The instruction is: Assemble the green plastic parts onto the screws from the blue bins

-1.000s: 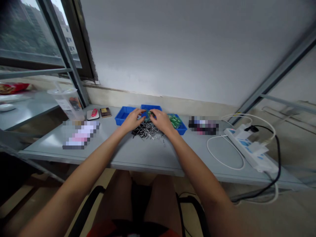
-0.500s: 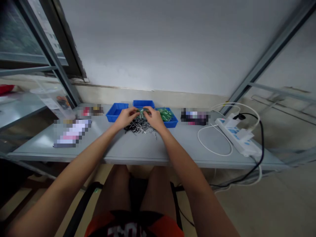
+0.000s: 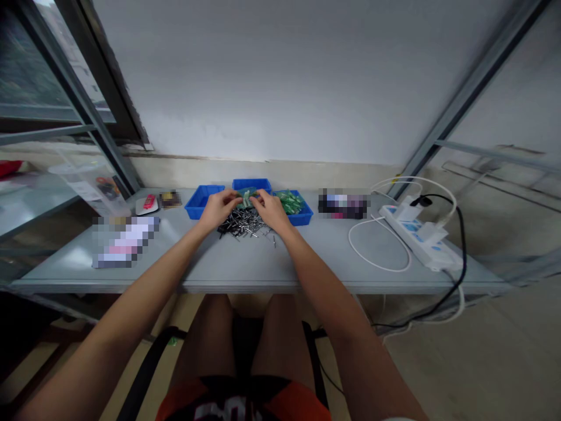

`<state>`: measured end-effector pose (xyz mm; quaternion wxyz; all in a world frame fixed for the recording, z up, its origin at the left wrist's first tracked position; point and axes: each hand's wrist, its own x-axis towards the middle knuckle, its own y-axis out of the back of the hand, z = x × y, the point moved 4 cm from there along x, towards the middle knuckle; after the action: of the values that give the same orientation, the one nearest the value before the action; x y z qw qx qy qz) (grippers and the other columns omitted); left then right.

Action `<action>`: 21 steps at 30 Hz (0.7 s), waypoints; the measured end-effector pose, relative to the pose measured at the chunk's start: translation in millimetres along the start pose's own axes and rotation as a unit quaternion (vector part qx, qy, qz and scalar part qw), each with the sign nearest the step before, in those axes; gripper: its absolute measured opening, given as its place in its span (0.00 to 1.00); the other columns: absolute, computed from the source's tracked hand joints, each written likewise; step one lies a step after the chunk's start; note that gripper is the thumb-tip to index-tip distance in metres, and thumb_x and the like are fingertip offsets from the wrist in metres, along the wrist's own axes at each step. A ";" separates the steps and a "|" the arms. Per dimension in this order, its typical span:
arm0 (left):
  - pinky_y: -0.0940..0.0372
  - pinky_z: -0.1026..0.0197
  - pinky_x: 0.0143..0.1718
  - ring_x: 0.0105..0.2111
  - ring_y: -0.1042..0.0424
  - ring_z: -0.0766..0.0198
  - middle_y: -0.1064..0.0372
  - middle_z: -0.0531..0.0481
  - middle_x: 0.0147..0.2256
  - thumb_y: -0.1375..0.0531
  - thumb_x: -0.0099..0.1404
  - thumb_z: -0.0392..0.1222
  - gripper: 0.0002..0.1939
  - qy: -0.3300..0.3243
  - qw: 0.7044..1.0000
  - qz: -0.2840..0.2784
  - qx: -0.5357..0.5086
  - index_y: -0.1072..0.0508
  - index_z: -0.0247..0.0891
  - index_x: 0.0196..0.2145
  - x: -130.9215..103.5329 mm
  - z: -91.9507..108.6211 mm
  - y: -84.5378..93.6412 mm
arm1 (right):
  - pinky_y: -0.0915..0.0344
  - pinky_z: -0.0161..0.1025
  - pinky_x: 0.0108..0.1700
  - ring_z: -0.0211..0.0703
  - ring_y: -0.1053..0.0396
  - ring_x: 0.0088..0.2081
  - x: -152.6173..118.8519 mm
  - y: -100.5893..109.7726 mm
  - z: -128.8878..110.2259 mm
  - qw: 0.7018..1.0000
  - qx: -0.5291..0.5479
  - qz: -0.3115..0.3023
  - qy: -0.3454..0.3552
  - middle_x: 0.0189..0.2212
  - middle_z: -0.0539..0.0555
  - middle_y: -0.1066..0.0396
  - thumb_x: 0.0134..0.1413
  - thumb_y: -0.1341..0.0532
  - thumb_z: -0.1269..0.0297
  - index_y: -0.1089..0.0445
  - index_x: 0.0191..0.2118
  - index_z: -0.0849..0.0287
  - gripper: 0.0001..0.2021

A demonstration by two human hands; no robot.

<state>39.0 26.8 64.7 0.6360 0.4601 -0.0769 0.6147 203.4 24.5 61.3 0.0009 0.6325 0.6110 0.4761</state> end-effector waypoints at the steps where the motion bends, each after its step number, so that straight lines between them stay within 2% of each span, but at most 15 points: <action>1: 0.39 0.65 0.31 0.26 0.33 0.68 0.29 0.52 0.27 0.42 0.61 0.40 0.06 0.001 1.000 -0.002 -0.005 0.29 0.36 0.34 0.1 -0.1 0.0 | 0.38 0.37 0.35 0.40 0.32 0.29 0.1 0.3 -0.6 1.000 -0.002 0.000 0.006 0.27 0.52 0.28 0.57 0.45 0.58 0.33 0.38 0.58 0.10; 15: 0.41 0.65 0.29 0.25 0.35 0.68 0.31 0.53 0.26 0.42 0.61 0.42 0.07 -0.009 0.999 -0.019 0.042 0.28 0.37 0.35 -1.0 2.6 1.7 | 0.40 0.35 0.32 0.38 0.35 0.26 0.2 2.8 -4.7 1.000 -0.007 -0.015 0.015 0.23 0.49 0.32 0.54 0.42 0.60 0.34 0.35 0.58 0.07; 18: 0.41 0.65 0.30 0.25 0.35 0.68 0.31 0.53 0.25 0.42 0.60 0.41 0.06 -0.008 0.999 -0.015 0.028 0.29 0.37 0.35 -0.9 1.6 1.3 | 0.40 0.35 0.32 0.37 0.35 0.26 0.0 3.1 -5.4 1.000 -0.002 -0.016 0.012 0.23 0.49 0.32 0.54 0.42 0.60 0.34 0.35 0.58 0.07; 21: 0.39 0.65 0.29 0.25 0.33 0.68 0.31 0.52 0.25 0.41 0.59 0.42 0.07 0.026 0.999 -0.012 -0.045 0.30 0.36 0.33 0.3 -2.9 -0.1 | 0.40 0.35 0.32 0.37 0.35 0.26 -0.3 3.2 -5.6 1.000 0.010 -0.001 0.003 0.23 0.49 0.32 0.53 0.42 0.60 0.34 0.35 0.58 0.07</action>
<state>37.8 29.0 63.2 0.6650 0.4155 -0.0827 0.6150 202.5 20.2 66.1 -0.0067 0.6300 0.6166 0.4720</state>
